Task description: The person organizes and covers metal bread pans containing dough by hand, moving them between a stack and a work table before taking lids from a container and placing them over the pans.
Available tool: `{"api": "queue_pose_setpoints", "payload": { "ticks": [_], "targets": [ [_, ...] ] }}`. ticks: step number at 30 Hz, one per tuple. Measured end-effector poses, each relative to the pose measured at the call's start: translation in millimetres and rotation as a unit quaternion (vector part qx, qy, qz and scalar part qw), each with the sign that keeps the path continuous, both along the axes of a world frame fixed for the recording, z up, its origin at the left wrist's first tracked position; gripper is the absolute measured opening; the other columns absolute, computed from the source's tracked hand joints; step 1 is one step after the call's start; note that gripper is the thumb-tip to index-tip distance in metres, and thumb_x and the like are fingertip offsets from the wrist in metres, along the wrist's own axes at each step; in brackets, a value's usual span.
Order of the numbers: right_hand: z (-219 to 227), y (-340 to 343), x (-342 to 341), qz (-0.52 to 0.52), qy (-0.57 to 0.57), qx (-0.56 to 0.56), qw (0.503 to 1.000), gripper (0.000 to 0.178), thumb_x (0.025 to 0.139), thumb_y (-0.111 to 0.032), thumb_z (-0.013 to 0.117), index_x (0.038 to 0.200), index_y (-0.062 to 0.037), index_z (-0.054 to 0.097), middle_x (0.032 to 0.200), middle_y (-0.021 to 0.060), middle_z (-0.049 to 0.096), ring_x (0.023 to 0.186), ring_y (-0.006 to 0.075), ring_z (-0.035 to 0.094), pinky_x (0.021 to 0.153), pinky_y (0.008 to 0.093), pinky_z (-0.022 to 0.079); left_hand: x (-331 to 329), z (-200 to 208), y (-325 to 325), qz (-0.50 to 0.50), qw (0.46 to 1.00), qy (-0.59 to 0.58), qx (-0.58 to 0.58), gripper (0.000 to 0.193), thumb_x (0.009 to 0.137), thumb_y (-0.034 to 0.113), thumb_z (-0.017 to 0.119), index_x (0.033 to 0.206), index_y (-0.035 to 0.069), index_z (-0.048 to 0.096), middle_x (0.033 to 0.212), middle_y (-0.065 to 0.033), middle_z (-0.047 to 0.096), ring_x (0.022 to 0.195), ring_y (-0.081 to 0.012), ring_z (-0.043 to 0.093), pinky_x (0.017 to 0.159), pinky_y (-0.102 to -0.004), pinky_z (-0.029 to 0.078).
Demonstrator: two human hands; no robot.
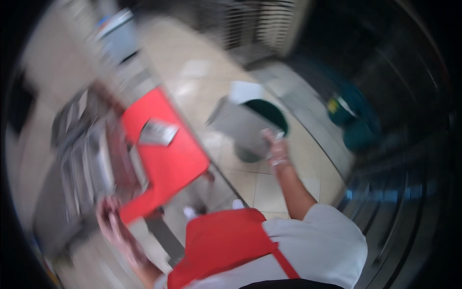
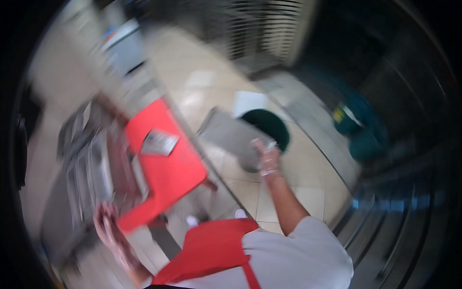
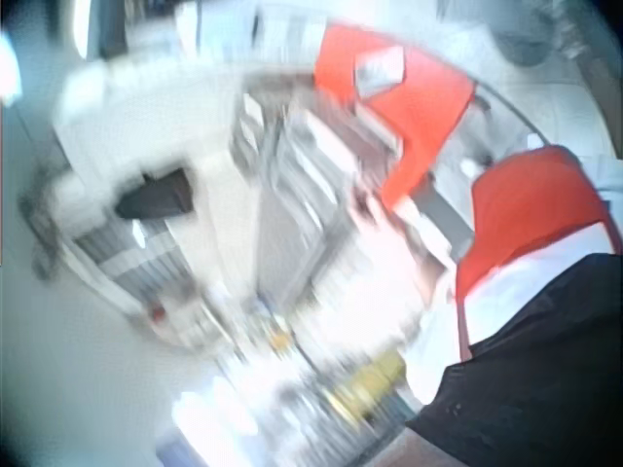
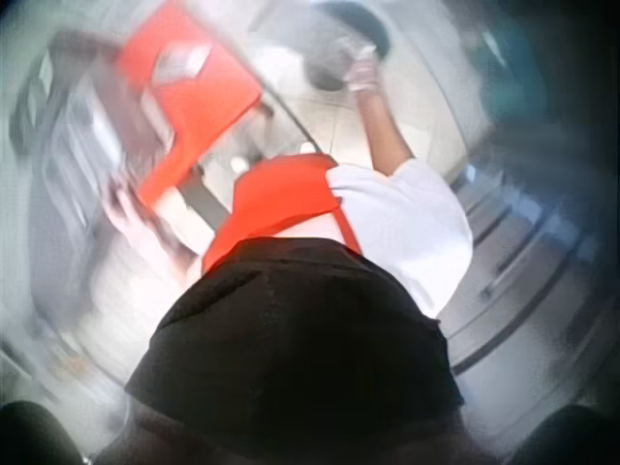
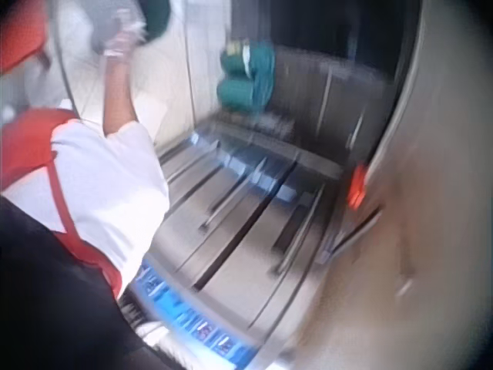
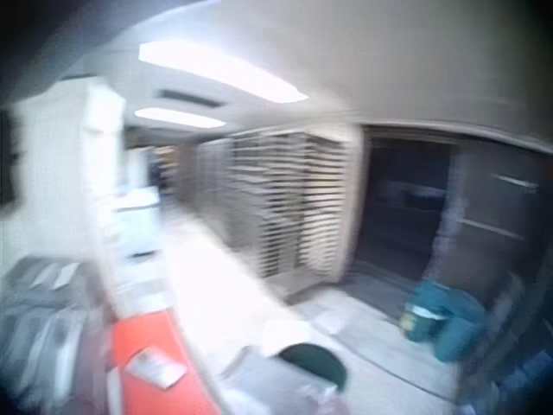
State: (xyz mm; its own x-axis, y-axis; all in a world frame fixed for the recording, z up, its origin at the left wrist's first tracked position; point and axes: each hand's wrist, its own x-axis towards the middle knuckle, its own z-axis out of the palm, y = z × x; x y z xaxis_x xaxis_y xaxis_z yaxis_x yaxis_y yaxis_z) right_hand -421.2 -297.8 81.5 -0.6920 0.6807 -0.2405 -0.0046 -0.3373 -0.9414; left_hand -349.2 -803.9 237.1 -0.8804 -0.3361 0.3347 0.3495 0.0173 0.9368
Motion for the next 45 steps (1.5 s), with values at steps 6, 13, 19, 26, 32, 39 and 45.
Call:
{"api": "queue_pose_setpoints", "payload": {
  "ticks": [6,13,19,26,32,39,45],
  "targets": [
    [134.3,-93.4,-68.6,0.15,0.057,0.012,0.987,0.049,0.09,-0.026,0.075,0.127,0.0015,0.059,0.116,0.0145,0.067,0.101,0.0258,0.068,0.087,0.0382,0.056,-28.1,74.7,-105.3,0.114,0.978,0.153,-0.081,0.042,0.098,0.008,0.061,0.137,-0.004,0.053,0.13,-0.0179,0.062,0.123,-0.027,0.06,0.113,-0.0413,0.042],
    [149.0,-238.0,-240.4,0.27,-0.044,0.104,0.956,0.044,0.081,-0.025,0.082,0.117,-0.0062,0.066,0.107,0.007,0.069,0.093,0.0189,0.066,0.081,0.0349,0.051,-163.0,74.7,-267.3,0.175,0.972,-0.039,-0.148,0.05,0.096,0.02,0.068,0.137,-0.005,0.054,0.131,-0.0176,0.062,0.124,-0.0248,0.059,0.111,-0.0359,0.042],
    [135.0,-267.8,-313.0,0.267,-0.061,0.094,0.957,0.042,0.08,-0.026,0.082,0.115,-0.0085,0.066,0.101,0.0046,0.069,0.084,0.0174,0.065,0.076,0.0339,0.052,-271.3,28.6,-327.2,0.128,0.956,-0.12,-0.235,0.055,0.094,0.026,0.071,0.137,-0.003,0.054,0.133,-0.0198,0.062,0.125,-0.0253,0.059,0.109,-0.0351,0.043],
    [145.8,-269.6,-336.8,0.296,-0.092,0.112,0.944,0.048,0.081,-0.027,0.081,0.121,-0.0079,0.063,0.104,0.0063,0.068,0.091,0.0177,0.066,0.081,0.0344,0.053,-269.2,44.4,-296.2,0.175,0.948,-0.102,-0.244,0.057,0.094,0.026,0.072,0.138,-0.004,0.053,0.137,-0.02,0.059,0.129,-0.0261,0.056,0.111,-0.0365,0.042],
    [117.7,-273.9,-395.3,0.343,-0.002,-0.104,0.934,0.057,0.083,-0.039,0.079,0.128,-0.01,0.06,0.12,0.006,0.065,0.11,0.0208,0.062,0.095,0.0378,0.05,-304.5,72.9,-301.2,0.204,0.936,-0.155,-0.242,0.054,0.096,0.027,0.069,0.137,-0.005,0.053,0.134,-0.0206,0.061,0.126,-0.0269,0.058,0.109,-0.0358,0.044],
    [161.7,-481.4,-467.5,0.465,0.15,-0.282,0.826,0.042,0.1,-0.025,0.06,0.133,0.0003,0.054,0.134,0.0128,0.062,0.122,0.0283,0.06,0.107,0.0416,0.048,-443.4,57.5,-436.1,0.274,0.737,-0.252,-0.564,0.062,0.091,0.047,0.06,0.128,-0.002,0.062,0.122,-0.0276,0.066,0.119,-0.0407,0.062,0.103,-0.0442,0.047],
    [136.6,-501.9,-556.3,0.379,0.09,-0.197,0.899,0.042,0.103,-0.034,0.055,0.13,-0.0017,0.057,0.124,0.0146,0.066,0.108,0.0286,0.066,0.101,0.0436,0.051,-592.4,40.8,-423.4,0.115,0.786,-0.295,-0.531,0.052,0.093,0.041,0.06,0.118,-0.005,0.065,0.11,-0.0267,0.069,0.109,-0.0373,0.066,0.094,-0.0434,0.05]
  ]
}}
